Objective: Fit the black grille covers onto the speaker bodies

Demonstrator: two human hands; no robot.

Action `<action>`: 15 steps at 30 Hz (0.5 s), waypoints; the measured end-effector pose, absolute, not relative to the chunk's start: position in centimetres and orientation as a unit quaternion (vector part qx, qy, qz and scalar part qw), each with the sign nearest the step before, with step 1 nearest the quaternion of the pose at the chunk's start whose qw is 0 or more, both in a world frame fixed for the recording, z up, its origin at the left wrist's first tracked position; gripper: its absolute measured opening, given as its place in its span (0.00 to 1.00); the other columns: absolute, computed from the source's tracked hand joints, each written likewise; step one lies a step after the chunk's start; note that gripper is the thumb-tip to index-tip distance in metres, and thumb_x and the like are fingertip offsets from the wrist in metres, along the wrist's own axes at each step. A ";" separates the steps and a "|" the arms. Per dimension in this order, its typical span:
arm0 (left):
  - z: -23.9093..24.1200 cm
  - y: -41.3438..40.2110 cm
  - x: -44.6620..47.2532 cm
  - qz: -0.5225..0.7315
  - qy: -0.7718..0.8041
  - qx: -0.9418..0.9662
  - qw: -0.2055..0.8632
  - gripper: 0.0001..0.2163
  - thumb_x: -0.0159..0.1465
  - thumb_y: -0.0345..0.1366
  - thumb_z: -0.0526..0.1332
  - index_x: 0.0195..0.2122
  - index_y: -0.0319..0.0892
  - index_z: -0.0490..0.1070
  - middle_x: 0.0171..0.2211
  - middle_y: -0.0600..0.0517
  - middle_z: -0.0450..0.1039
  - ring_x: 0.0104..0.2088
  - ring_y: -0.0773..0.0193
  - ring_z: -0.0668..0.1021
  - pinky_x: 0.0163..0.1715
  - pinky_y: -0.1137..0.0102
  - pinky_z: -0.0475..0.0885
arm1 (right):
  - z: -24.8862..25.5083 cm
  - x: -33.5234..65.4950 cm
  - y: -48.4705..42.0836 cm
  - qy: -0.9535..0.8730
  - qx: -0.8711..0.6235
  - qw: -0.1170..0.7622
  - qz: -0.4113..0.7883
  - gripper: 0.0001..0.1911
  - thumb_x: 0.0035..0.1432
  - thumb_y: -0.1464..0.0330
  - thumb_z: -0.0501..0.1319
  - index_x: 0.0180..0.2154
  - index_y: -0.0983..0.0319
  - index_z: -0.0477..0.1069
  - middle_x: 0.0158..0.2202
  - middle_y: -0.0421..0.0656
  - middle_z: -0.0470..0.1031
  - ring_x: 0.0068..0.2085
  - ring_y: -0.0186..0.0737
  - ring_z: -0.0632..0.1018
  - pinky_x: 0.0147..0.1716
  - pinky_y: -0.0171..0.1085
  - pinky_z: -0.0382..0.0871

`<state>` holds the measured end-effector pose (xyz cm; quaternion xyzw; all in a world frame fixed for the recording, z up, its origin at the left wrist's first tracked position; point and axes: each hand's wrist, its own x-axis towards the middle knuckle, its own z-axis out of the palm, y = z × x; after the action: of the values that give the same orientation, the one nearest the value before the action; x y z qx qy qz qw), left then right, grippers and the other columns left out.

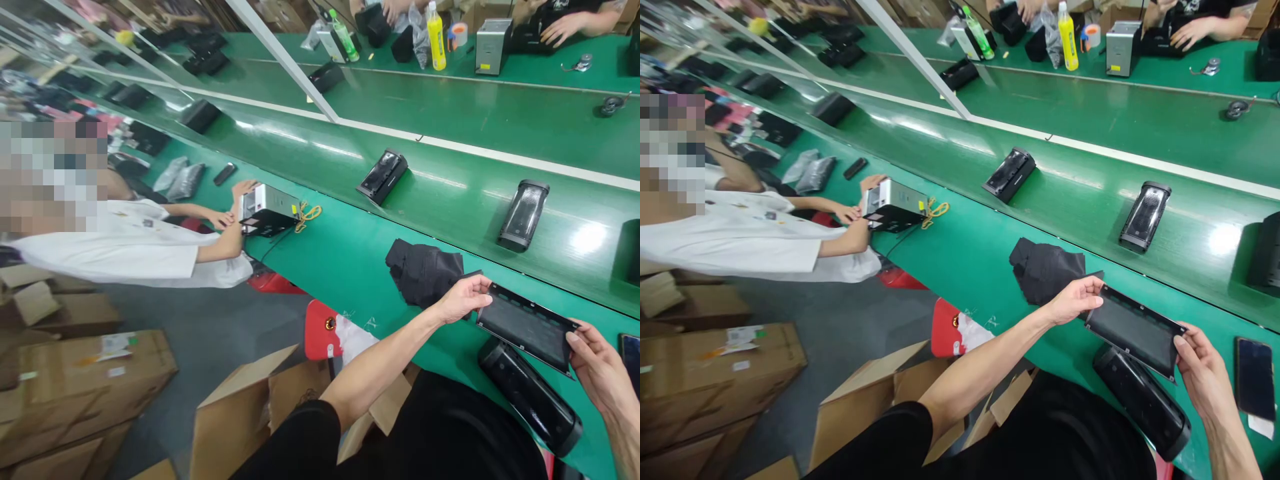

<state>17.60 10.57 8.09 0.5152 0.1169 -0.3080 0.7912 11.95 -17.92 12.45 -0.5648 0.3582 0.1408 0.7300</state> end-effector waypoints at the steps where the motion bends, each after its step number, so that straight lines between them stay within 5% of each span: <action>1: 8.0 10.6 17.6 -0.307 0.117 0.514 0.792 0.31 0.45 0.52 0.81 0.43 0.39 0.74 0.35 0.54 0.72 0.32 0.71 0.72 0.35 0.73 0.66 | 12.5 12.0 -17.9 0.358 -0.562 0.732 0.142 0.31 0.31 0.57 0.87 0.37 0.59 0.78 0.27 0.35 0.71 0.25 0.30 0.70 0.22 0.25 0.67; 11: 8.2 11.2 17.5 -0.321 0.127 0.466 0.815 0.30 0.47 0.48 0.82 0.45 0.39 0.74 0.37 0.52 0.75 0.32 0.70 0.76 0.33 0.74 0.70 | 11.6 12.3 -18.7 0.353 -0.530 0.753 0.164 0.28 0.37 0.60 0.86 0.39 0.57 0.79 0.32 0.38 0.77 0.30 0.32 0.76 0.31 0.27 0.75; 15: 6.3 11.6 18.6 -0.407 0.159 0.353 0.828 0.31 0.55 0.65 0.70 0.43 0.39 0.75 0.34 0.50 0.77 0.29 0.65 0.78 0.27 0.71 0.72 | 11.5 13.3 -18.8 0.331 -0.520 0.764 0.190 0.25 0.41 0.63 0.85 0.40 0.57 0.79 0.33 0.38 0.77 0.30 0.32 0.77 0.32 0.27 0.74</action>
<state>18.63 11.65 6.32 0.3526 0.1593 -0.4066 0.8276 13.27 -18.85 11.47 -0.5199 0.3309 0.1904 0.7641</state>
